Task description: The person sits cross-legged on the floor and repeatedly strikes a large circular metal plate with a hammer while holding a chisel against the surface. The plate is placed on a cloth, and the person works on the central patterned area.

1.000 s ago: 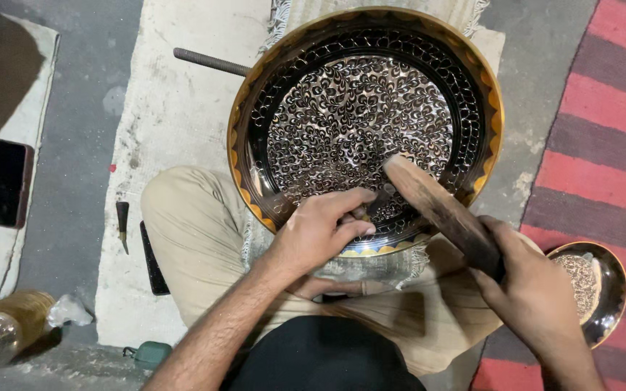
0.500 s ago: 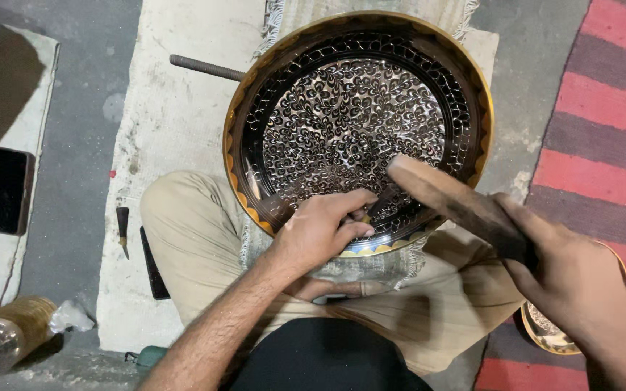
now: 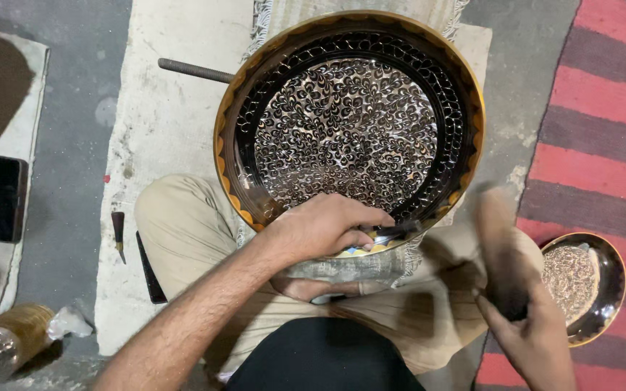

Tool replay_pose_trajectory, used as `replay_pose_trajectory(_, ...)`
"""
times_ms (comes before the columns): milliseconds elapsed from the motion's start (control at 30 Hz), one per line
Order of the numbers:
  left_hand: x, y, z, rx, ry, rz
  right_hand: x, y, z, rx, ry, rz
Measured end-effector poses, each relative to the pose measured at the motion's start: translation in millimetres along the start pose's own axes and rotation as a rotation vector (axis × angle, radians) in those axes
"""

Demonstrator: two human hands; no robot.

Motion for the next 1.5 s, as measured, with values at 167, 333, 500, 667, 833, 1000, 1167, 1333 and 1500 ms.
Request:
replay_pose_trajectory(167, -4, 3, 2, -0.019, -0.001, -0.113, 22, -33, 11, 0.116, -0.288, 0.022)
replay_pose_trajectory(333, -9, 5, 3, 0.0, 0.014, -0.181, 39, -56, 31, 0.402, 0.115, 0.131)
replay_pose_trajectory(500, -8, 8, 3, -0.007, 0.029, -0.239, 42, -61, 30, 0.129, -0.232, 0.136)
replay_pose_trajectory(667, -8, 2, -4, -0.015, 0.01, -0.091, 40, -59, 23, 0.294, -0.101, 0.116)
replay_pose_trajectory(833, -4, 0, -7, -0.049, -0.004, -0.076, 48, -50, 15, 0.241, 0.01, 0.116)
replay_pose_trajectory(1000, -5, 1, -4, -0.02, 0.044, -0.055, 48, -34, 1, 0.572, 0.376, 0.142)
replay_pose_trajectory(1167, -1, -9, 2, -0.121, 0.035, 0.082, 10, 5, -19, 0.266, -0.157, -0.069)
replay_pose_trajectory(1333, 3, -22, 10, -0.126, 0.031, 0.317, -23, 45, -41, -0.036, -0.36, -0.157)
replay_pose_trajectory(1500, 11, -29, 18, -0.355, -0.108, 0.424, -42, 78, -69, -0.009, -0.23, -0.199)
Point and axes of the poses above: each hand's wrist, its own y-axis towards the middle knuckle, its own x-axis out of the palm, z = x × y, the point moved 1 cm from there along y, towards the middle knuckle, and after that the axes turned 7 degrees about -z, right-handed, at the moved point
